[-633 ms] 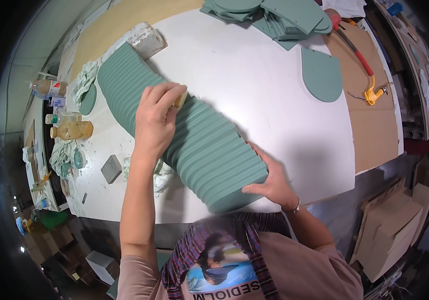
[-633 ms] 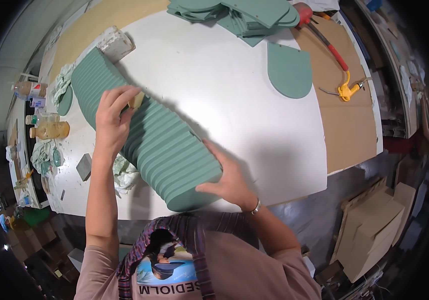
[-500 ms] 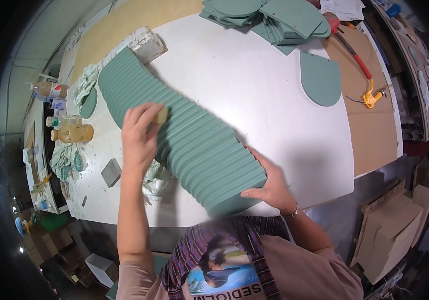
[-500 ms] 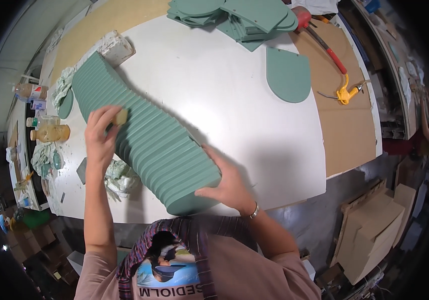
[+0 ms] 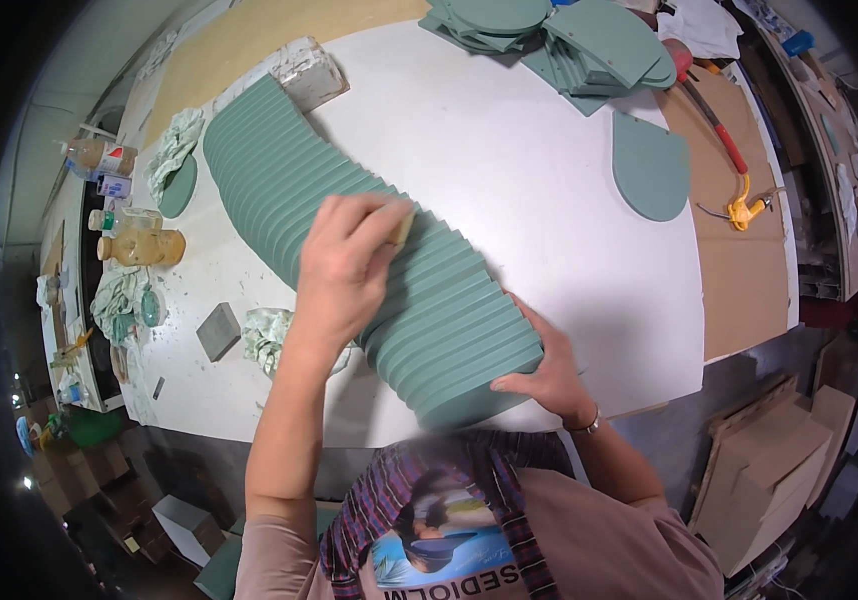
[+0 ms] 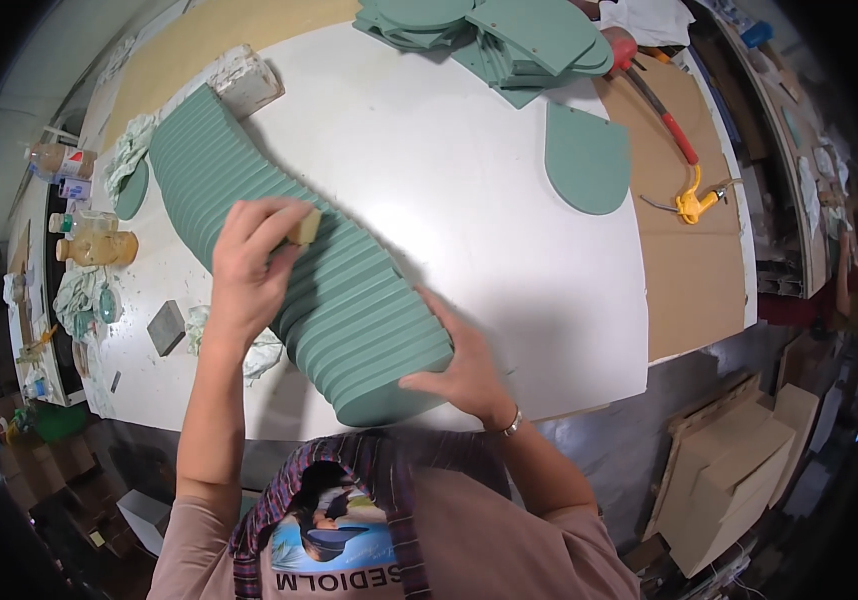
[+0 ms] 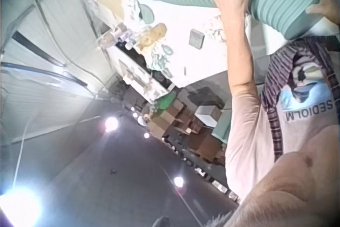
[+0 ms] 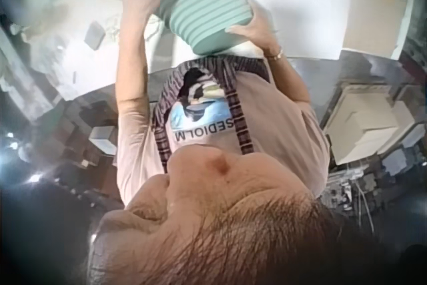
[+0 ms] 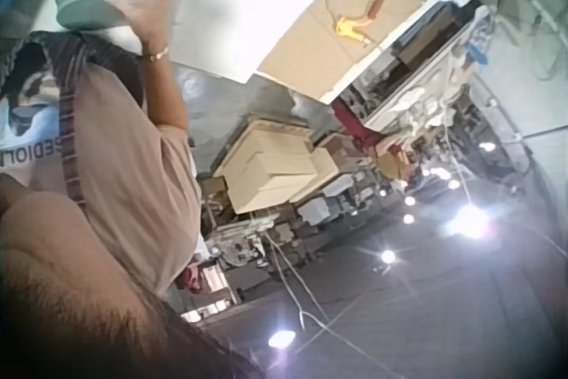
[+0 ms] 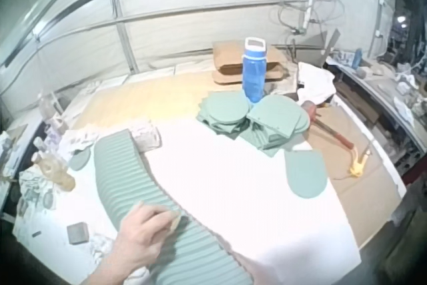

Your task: The person finishes green ribbed foam components using a cloth and a small applicator. They apply a liquid to individual pieces and a large stacked assembly, and use a small knife to trim the material.

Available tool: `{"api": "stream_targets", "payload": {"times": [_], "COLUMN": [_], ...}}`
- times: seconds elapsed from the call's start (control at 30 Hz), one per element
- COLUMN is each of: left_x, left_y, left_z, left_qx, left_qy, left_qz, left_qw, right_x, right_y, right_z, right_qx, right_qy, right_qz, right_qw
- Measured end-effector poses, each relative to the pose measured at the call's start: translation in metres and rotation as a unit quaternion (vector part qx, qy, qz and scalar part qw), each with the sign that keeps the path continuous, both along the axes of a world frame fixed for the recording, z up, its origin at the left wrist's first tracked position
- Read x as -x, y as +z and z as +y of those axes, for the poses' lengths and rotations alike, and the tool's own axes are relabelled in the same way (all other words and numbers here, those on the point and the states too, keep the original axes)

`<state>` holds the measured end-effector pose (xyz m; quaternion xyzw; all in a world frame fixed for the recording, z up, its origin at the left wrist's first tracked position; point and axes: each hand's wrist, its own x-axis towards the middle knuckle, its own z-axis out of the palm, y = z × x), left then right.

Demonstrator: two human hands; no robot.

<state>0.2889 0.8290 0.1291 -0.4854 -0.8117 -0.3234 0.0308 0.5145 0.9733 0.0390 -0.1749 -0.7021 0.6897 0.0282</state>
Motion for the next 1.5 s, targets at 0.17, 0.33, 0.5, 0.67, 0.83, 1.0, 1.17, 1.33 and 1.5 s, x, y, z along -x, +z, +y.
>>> {"api": "stream_targets", "payload": {"times": [0.17, 0.33, 0.5, 0.67, 0.83, 1.0, 1.17, 1.33, 1.5], "left_x": [0.002, -0.001, 0.007, 0.04, 0.059, 0.061, 0.063, 0.059, 0.073], "left_y": [-0.008, -0.006, -0.019, -0.004, -0.01, -0.01, 0.0, 0.0, -0.003], "left_z": [-0.029, -0.091, -0.129, -0.082, -0.017, -0.03, -0.033, -0.002, -0.042], "left_qx": [0.03, 0.06, 0.044, -0.011, -0.02, 0.036, 0.047, 0.047, 0.064], "left_qy": [0.036, 0.13, 0.207, 0.176, 0.086, 0.091, 0.106, 0.04, 0.103], "left_qz": [-0.013, -0.038, -0.083, -0.028, -0.017, -0.004, -0.005, -0.02, -0.014], "left_qw": [0.999, 0.989, 0.974, 0.984, 0.996, 0.995, 0.993, 0.998, 0.993], "right_x": [-0.001, 0.001, 0.0, -0.006, -0.002, -0.005, -0.002, -0.001, -0.001], "right_y": [-0.003, 0.0, -0.003, -0.013, -0.003, -0.009, -0.003, 0.001, -0.003], "right_z": [-0.001, -0.002, -0.001, -0.003, -0.007, -0.004, -0.004, -0.003, -0.004], "right_qx": [-0.002, 0.015, 0.052, 0.035, 0.053, 0.024, 0.014, 0.026, 0.016], "right_qy": [-0.006, -0.007, -0.009, -0.016, -0.016, -0.019, -0.022, -0.018, -0.028], "right_qz": [0.008, 0.026, 0.01, 0.019, 0.025, 0.009, 0.017, 0.009, 0.018], "right_qw": [1.0, 1.0, 0.999, 0.999, 0.998, 1.0, 1.0, 0.999, 0.999]}}
